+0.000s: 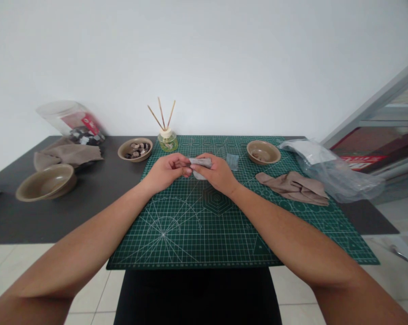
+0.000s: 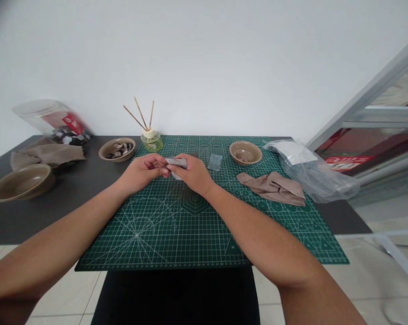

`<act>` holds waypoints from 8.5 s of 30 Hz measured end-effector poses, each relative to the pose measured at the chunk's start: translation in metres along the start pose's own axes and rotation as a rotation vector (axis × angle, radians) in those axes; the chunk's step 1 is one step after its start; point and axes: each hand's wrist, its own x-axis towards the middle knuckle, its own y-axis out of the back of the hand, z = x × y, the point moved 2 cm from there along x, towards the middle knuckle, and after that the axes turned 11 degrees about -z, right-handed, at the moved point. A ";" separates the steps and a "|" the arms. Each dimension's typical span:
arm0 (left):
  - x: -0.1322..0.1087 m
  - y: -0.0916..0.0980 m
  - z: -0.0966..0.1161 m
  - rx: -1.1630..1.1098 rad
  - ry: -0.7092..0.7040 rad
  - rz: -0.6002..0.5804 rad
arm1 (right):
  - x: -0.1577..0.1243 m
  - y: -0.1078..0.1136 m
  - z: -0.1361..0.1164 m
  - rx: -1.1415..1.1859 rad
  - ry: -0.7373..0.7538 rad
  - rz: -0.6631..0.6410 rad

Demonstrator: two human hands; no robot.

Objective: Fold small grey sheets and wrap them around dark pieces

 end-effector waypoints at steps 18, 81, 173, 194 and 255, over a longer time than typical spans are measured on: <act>-0.002 0.001 0.001 -0.007 -0.037 -0.026 | -0.002 -0.001 -0.004 0.087 -0.029 -0.026; -0.003 0.001 0.006 -0.010 -0.039 -0.037 | -0.005 -0.004 -0.011 0.033 0.047 -0.026; -0.001 0.006 -0.001 0.058 -0.064 -0.001 | 0.000 -0.004 0.000 0.096 -0.072 -0.041; -0.003 0.006 0.002 0.039 -0.087 0.012 | -0.001 -0.006 0.001 0.137 -0.003 -0.058; -0.004 0.003 0.006 0.062 -0.053 0.033 | -0.003 -0.002 -0.002 0.089 -0.039 0.005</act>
